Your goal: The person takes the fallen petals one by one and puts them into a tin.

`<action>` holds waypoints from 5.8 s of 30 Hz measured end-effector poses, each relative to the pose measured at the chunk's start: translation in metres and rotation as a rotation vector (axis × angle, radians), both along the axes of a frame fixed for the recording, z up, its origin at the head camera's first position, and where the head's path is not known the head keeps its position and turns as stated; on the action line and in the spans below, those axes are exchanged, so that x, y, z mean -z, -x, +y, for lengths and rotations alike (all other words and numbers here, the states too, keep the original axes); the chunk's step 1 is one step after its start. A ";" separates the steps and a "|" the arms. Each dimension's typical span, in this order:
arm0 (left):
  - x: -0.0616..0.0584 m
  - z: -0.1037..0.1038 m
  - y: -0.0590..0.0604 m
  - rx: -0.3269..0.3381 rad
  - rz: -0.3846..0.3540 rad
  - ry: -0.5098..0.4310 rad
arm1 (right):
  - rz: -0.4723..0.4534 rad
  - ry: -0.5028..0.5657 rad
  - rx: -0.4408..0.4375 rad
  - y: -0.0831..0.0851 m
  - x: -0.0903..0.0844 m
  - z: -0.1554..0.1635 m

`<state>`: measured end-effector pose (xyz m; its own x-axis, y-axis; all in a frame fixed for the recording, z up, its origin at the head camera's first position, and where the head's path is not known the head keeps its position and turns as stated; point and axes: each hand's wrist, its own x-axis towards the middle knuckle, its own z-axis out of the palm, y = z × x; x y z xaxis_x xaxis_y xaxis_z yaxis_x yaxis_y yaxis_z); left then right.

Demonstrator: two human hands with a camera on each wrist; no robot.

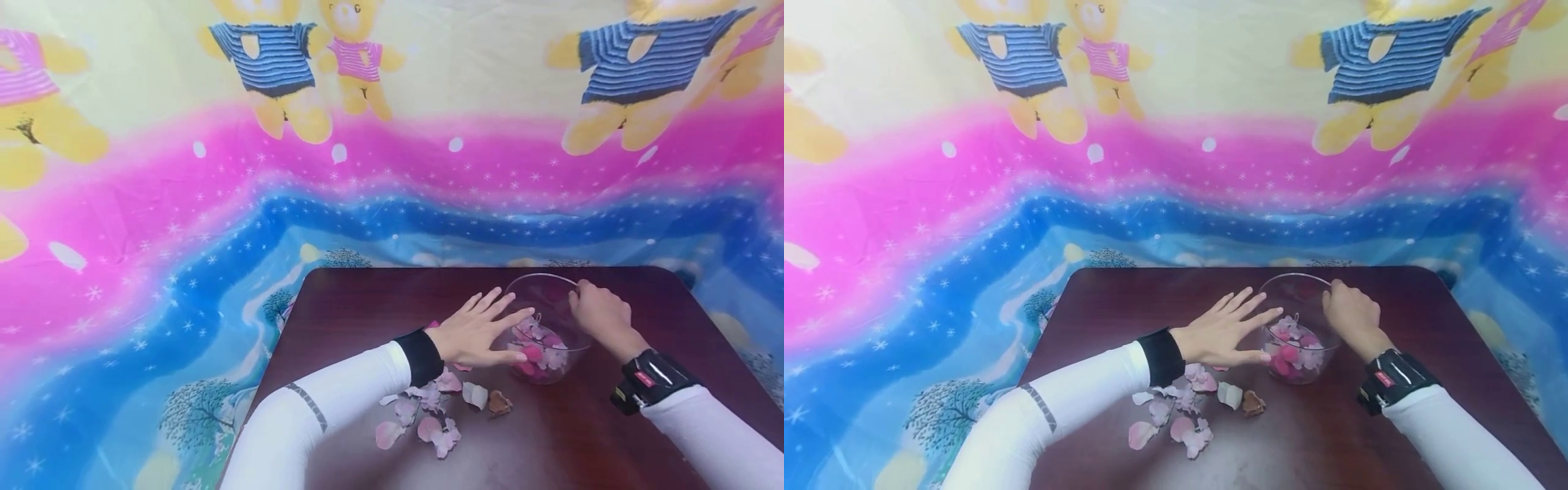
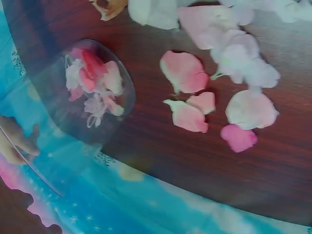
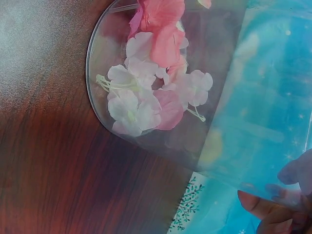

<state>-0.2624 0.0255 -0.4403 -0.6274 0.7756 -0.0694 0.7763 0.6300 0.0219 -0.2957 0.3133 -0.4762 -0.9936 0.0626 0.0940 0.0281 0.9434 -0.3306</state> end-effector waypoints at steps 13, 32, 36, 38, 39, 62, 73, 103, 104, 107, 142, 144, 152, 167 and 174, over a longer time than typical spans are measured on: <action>0.012 -0.041 0.002 -0.040 -0.071 -0.041 | 0.000 -0.001 0.005 0.001 0.001 0.002; 0.029 -0.088 -0.014 -0.083 -0.138 -0.081 | -0.013 -0.001 0.008 0.001 0.002 0.003; 0.036 -0.099 -0.018 -0.094 -0.139 -0.067 | -0.017 0.003 0.006 -0.001 0.002 0.002; 0.038 -0.105 -0.019 -0.098 -0.140 -0.063 | -0.012 0.003 0.005 -0.002 0.002 0.001; 0.039 -0.107 -0.019 -0.101 -0.139 -0.064 | -0.009 0.002 0.005 -0.002 0.002 0.001; 0.066 -0.174 -0.035 -0.212 -0.193 -0.067 | 0.003 -0.006 0.009 0.001 -0.002 0.001; 0.085 -0.199 -0.047 -0.252 -0.229 -0.030 | -0.010 -0.009 0.003 0.000 -0.001 0.002; 0.124 -0.194 -0.058 -0.113 -0.066 -0.123 | 0.002 -0.008 0.001 0.000 0.004 0.002; 0.124 -0.194 -0.057 -0.113 -0.068 -0.123 | 0.002 -0.008 0.001 0.000 0.004 0.002; 0.127 -0.194 -0.056 -0.125 -0.086 -0.126 | 0.001 -0.008 -0.001 0.000 0.004 0.002; 0.051 -0.146 -0.018 -0.184 0.007 -0.493 | -0.001 -0.005 -0.006 -0.004 0.004 0.002; 0.044 -0.141 -0.016 -0.173 0.018 -0.500 | -0.003 -0.004 -0.005 -0.004 0.004 0.002; 0.024 -0.119 -0.012 -0.111 0.066 -0.480 | 0.001 -0.003 0.001 -0.004 0.003 0.001; -0.005 -0.074 -0.013 -0.035 0.057 -0.395 | -0.011 -0.002 -0.005 -0.001 0.002 0.003; -0.006 -0.056 -0.015 0.004 0.071 -0.360 | -0.008 0.008 -0.015 0.000 0.003 0.002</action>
